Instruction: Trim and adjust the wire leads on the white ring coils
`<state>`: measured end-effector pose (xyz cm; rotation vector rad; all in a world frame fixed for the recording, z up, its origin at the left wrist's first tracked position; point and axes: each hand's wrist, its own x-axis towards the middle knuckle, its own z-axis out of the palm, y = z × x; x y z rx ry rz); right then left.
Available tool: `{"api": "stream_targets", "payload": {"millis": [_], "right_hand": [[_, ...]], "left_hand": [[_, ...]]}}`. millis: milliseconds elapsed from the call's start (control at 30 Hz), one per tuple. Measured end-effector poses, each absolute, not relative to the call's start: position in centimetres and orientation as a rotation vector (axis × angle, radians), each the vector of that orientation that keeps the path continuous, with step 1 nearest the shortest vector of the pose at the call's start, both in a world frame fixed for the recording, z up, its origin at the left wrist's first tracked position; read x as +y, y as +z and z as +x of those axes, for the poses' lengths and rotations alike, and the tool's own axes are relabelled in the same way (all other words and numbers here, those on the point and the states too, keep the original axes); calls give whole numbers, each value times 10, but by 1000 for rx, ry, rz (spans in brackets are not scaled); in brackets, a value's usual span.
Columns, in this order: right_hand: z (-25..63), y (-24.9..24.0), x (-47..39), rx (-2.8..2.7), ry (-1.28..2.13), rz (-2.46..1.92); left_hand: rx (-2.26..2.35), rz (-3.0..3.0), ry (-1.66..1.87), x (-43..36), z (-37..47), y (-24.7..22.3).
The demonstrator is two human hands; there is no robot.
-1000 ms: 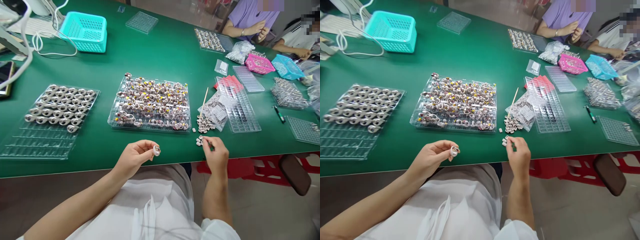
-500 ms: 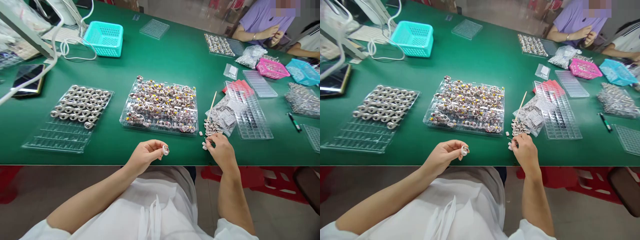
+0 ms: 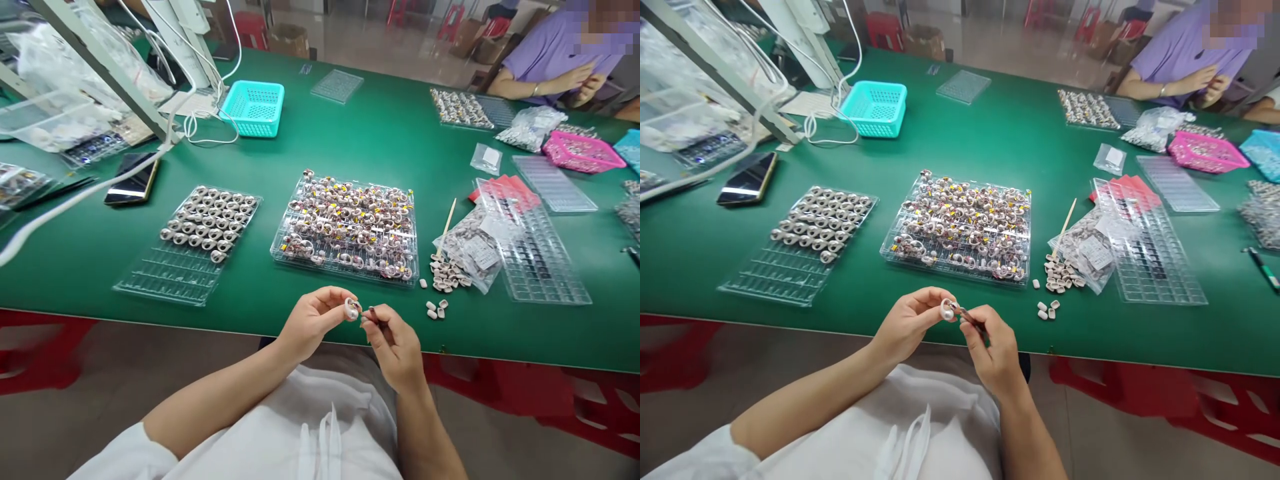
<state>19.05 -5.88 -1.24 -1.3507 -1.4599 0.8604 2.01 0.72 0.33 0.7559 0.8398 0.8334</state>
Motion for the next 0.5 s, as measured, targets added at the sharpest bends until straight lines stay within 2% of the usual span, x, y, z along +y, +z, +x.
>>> {"api": "stream_targets", "payload": {"millis": [333, 500], "right_hand": [[162, -17, -46, -921, 970, -1420], [160, -24, -43, -813, 1061, -1369]], "left_hand": [[987, 841, 812, 6, 14, 13], [1149, 1077, 773, 11, 12, 8]]}}
